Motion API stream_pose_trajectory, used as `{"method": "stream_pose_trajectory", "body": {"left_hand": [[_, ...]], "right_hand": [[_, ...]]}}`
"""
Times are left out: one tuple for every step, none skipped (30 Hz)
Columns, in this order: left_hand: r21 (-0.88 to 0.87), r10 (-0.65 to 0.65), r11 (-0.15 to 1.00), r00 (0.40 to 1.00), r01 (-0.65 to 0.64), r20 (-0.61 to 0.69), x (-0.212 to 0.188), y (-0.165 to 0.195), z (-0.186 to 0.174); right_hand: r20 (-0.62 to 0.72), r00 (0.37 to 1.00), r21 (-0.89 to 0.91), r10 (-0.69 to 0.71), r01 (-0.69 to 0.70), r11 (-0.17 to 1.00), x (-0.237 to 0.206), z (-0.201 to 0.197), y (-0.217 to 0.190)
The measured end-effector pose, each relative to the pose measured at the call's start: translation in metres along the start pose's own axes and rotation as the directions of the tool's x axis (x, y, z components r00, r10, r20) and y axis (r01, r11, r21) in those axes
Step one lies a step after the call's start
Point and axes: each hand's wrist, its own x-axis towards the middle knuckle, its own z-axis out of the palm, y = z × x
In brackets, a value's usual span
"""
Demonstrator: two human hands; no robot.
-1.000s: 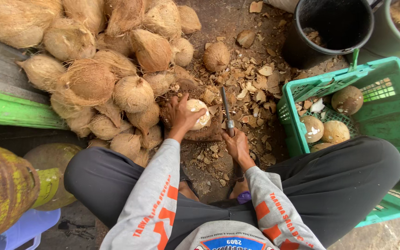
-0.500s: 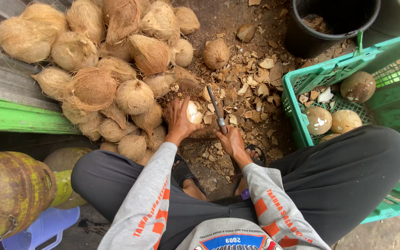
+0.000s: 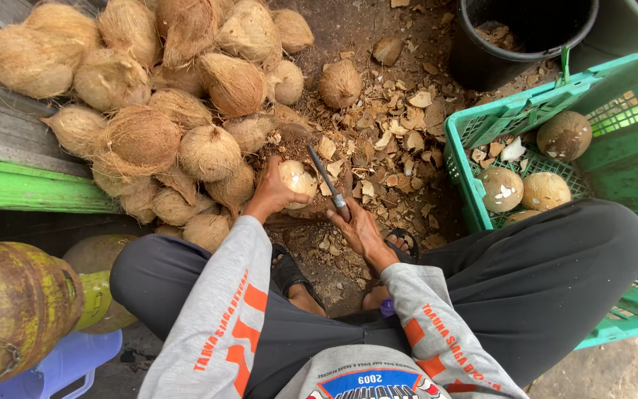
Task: The person sits on the ground and husks coconuts, holding each coconut against a wooden block and striking it with a machete to chop off the fibrous outer husk. Husked coconuts are placed into a green plastic crate, and husk debris is tossed into a black bucket.
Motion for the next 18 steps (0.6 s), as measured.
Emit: {"method": "stream_pose_trajectory", "body": {"left_hand": [[0.012,0.031,0.999,1.0,-0.031,-0.005,-0.001,0.002,0.0],[0.026,0.063,0.998,0.998,-0.063,-0.012,-0.001,0.002,0.0],[0.041,0.101,0.994,0.995,-0.1,-0.019,0.0,0.002,0.003],[0.059,0.168,0.985,0.981,-0.163,-0.093,0.001,0.0,0.007],[0.079,0.234,0.972,0.958,-0.223,-0.164,0.003,-0.002,0.014],[0.104,0.295,0.955,0.926,-0.278,-0.234,0.005,-0.005,0.02],[0.046,0.252,0.967,0.92,-0.25,-0.302,0.009,-0.007,0.027],[-0.012,0.204,0.974,0.907,-0.225,-0.368,0.013,-0.009,0.035],[-0.07,0.157,0.976,0.888,-0.206,-0.432,0.018,-0.009,0.041],[-0.065,0.12,0.983,0.87,-0.172,-0.479,0.024,-0.009,0.045],[-0.066,0.082,0.989,0.851,-0.136,-0.519,0.029,-0.007,0.05],[-0.068,0.043,0.993,0.831,-0.097,-0.554,0.034,-0.004,0.053],[0.028,0.104,0.994,0.791,-0.109,-0.604,0.037,0.0,0.056],[0.126,0.167,0.986,0.745,-0.112,-0.646,0.039,0.005,0.057],[0.225,0.235,0.968,0.696,-0.108,-0.678,0.041,0.008,0.058],[0.087,0.123,0.992,0.742,-0.087,-0.66,0.042,0.011,0.059],[-0.051,0.012,0.997,0.783,-0.055,-0.622,0.042,0.013,0.059],[-0.188,-0.097,0.982,0.816,-0.015,-0.569,0.041,0.015,0.06]], "right_hand": [[-0.002,1.0,-0.022,-0.023,0.023,0.999,-0.001,-0.001,0.002],[-0.004,0.999,-0.043,-0.049,0.049,0.998,-0.002,-0.002,0.004],[-0.01,0.997,-0.064,-0.077,0.076,0.995,-0.003,-0.003,0.006],[-0.025,0.997,-0.047,-0.078,0.077,0.996,-0.002,-0.004,0.007],[-0.04,0.996,-0.032,-0.078,0.077,0.997,-0.002,-0.005,0.009],[-0.05,0.996,-0.016,-0.079,0.079,0.997,-0.001,-0.005,0.01],[-0.037,0.998,-0.021,-0.044,0.043,0.999,0.001,-0.006,0.01],[-0.024,1.0,-0.024,-0.012,0.011,1.0,0.002,-0.007,0.011],[-0.014,1.0,-0.027,0.018,-0.018,0.999,0.004,-0.008,0.011],[-0.03,1.0,-0.041,-0.009,0.007,0.999,0.005,-0.009,0.011],[-0.047,0.998,-0.056,-0.03,0.027,0.998,0.005,-0.01,0.011],[-0.065,0.997,-0.071,-0.048,0.043,0.997,0.005,-0.012,0.011],[-0.071,0.996,-0.041,-0.047,0.044,0.998,0.004,-0.015,0.011],[-0.072,0.996,-0.01,-0.048,0.047,0.999,0.003,-0.017,0.011],[-0.073,0.996,0.023,-0.05,0.052,0.998,0.002,-0.018,0.011],[-0.083,0.995,0.008,-0.057,0.058,0.998,0.001,-0.019,0.01],[-0.091,0.994,-0.007,-0.062,0.062,0.998,0.0,-0.02,0.009],[-0.097,0.993,-0.022,-0.068,0.066,0.998,0.0,-0.02,0.007]]}}
